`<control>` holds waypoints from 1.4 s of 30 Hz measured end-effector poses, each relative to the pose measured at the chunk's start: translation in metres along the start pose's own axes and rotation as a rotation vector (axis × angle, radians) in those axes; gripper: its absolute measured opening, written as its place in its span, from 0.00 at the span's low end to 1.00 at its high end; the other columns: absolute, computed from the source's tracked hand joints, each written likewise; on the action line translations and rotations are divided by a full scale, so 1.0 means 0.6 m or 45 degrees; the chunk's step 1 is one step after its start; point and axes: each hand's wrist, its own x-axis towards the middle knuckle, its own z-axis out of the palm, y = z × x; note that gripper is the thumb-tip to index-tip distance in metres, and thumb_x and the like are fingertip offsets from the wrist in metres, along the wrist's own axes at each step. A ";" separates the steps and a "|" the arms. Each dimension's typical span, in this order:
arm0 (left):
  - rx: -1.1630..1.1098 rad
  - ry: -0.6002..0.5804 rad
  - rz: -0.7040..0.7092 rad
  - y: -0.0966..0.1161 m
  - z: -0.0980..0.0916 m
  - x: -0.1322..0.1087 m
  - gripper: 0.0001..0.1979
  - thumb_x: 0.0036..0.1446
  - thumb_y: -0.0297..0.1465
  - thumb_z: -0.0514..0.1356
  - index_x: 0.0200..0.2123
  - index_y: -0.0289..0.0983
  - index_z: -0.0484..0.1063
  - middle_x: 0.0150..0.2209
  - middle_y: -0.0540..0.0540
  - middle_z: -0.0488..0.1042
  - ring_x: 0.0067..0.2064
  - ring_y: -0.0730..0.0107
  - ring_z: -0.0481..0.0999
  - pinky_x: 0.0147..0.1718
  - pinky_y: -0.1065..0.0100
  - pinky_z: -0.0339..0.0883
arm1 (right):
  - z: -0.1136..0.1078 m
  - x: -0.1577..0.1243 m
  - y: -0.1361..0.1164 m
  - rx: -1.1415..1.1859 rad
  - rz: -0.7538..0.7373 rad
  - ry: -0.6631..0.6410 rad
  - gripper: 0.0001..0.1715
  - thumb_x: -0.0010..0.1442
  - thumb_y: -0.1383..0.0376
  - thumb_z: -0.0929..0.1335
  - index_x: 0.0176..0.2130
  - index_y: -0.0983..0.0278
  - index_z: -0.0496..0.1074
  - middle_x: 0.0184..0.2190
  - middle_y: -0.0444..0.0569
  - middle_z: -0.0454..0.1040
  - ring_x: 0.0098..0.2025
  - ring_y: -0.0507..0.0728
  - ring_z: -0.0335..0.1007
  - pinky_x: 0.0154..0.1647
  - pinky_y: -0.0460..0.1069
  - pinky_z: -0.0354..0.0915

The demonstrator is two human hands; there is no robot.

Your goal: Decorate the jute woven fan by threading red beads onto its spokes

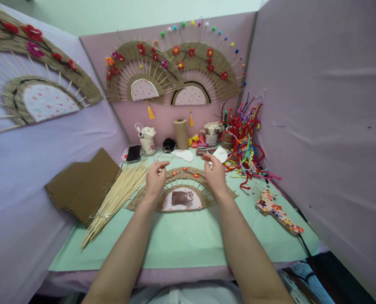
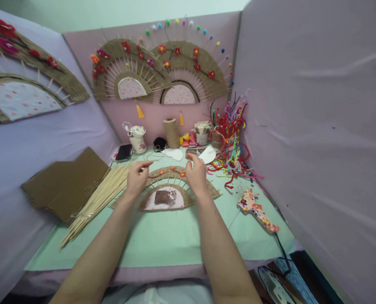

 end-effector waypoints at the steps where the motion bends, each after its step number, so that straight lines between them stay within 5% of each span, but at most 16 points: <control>1: -0.019 0.179 -0.039 -0.003 -0.012 -0.019 0.15 0.56 0.25 0.48 0.39 0.37 0.75 0.42 0.44 0.75 0.47 0.67 0.73 0.47 0.67 0.68 | 0.005 -0.001 0.003 -0.049 0.011 -0.056 0.23 0.57 0.71 0.59 0.51 0.63 0.69 0.45 0.52 0.78 0.51 0.61 0.70 0.55 0.58 0.60; 5: -0.009 0.630 -0.217 -0.022 -0.047 -0.073 0.13 0.57 0.26 0.47 0.34 0.37 0.72 0.41 0.44 0.73 0.47 0.66 0.72 0.47 0.65 0.68 | 0.033 -0.015 0.016 -0.318 0.028 -0.371 0.30 0.56 0.74 0.60 0.58 0.63 0.63 0.53 0.53 0.74 0.58 0.63 0.62 0.58 0.62 0.53; 13: -0.266 1.031 -0.180 -0.055 -0.069 -0.065 0.09 0.52 0.23 0.52 0.26 0.36 0.71 0.35 0.46 0.69 0.41 0.68 0.71 0.42 0.66 0.66 | 0.068 -0.033 0.036 -0.599 -0.031 -0.670 0.24 0.60 0.72 0.58 0.54 0.63 0.67 0.52 0.55 0.74 0.59 0.59 0.62 0.62 0.60 0.42; 25: -0.368 0.933 -0.236 -0.072 -0.053 -0.069 0.10 0.52 0.22 0.54 0.26 0.36 0.73 0.36 0.46 0.70 0.41 0.69 0.72 0.37 0.69 0.65 | 0.089 -0.029 0.043 -0.588 -0.064 -0.654 0.27 0.60 0.70 0.57 0.57 0.63 0.64 0.55 0.54 0.72 0.62 0.58 0.58 0.65 0.61 0.36; 42: -0.430 0.850 -0.260 -0.066 -0.052 -0.072 0.10 0.51 0.22 0.54 0.26 0.37 0.74 0.36 0.46 0.71 0.42 0.68 0.72 0.39 0.68 0.67 | 0.086 -0.027 0.049 -0.584 -0.095 -0.584 0.22 0.59 0.71 0.57 0.47 0.59 0.72 0.50 0.49 0.76 0.62 0.58 0.58 0.64 0.62 0.33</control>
